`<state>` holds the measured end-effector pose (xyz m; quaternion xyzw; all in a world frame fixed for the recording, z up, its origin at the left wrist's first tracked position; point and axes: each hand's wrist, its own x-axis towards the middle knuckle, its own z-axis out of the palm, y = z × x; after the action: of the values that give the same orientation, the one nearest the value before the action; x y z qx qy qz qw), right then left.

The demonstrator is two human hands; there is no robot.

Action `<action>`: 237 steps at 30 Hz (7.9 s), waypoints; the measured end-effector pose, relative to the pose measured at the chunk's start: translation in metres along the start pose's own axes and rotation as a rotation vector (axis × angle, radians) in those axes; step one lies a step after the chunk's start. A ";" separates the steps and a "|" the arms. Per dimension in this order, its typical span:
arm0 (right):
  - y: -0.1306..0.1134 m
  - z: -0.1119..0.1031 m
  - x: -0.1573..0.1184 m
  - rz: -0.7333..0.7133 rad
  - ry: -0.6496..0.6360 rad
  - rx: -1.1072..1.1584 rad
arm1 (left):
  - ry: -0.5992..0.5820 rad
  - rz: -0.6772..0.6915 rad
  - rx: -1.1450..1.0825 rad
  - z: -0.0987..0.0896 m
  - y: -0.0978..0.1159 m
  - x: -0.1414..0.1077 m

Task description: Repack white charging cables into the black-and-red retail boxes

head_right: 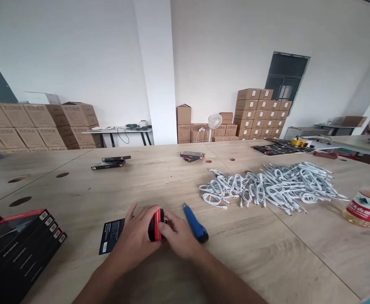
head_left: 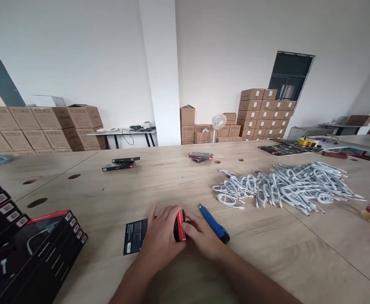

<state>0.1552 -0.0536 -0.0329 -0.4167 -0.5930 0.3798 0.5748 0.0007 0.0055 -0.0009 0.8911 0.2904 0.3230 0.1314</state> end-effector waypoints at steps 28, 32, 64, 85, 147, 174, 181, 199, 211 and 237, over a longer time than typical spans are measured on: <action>0.000 -0.012 0.003 0.174 0.090 0.111 | -0.176 0.059 0.061 -0.001 0.026 -0.002; -0.010 -0.012 0.002 0.260 -0.031 0.179 | -0.146 0.057 0.115 -0.002 0.018 -0.002; -0.010 -0.005 0.006 0.277 0.164 0.002 | -0.158 0.145 0.146 0.004 0.018 0.005; -0.004 -0.014 -0.001 -0.285 0.219 -0.655 | 0.006 -0.044 0.363 0.008 0.010 0.003; -0.012 -0.037 0.005 0.086 0.063 0.120 | -0.037 -0.484 -0.529 -0.003 0.006 0.006; -0.010 -0.055 0.011 0.133 0.460 0.109 | 0.035 -0.470 -0.485 -0.011 0.000 0.005; -0.013 -0.118 0.010 -0.033 1.042 -0.118 | -0.157 -0.381 0.037 -0.013 -0.007 -0.004; -0.014 -0.019 -0.003 -0.162 0.171 -0.162 | 0.048 -0.191 -0.052 -0.026 0.009 -0.006; -0.016 -0.026 -0.009 -0.356 0.296 -0.295 | -0.121 -0.323 -0.264 -0.034 0.011 -0.007; -0.046 -0.018 -0.005 0.214 0.050 0.743 | 0.005 0.166 -0.024 -0.034 0.024 -0.012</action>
<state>0.1708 -0.0755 0.0088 -0.2487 -0.3541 0.6163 0.6580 -0.0183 -0.0197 0.0287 0.9097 0.2117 0.3384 0.1143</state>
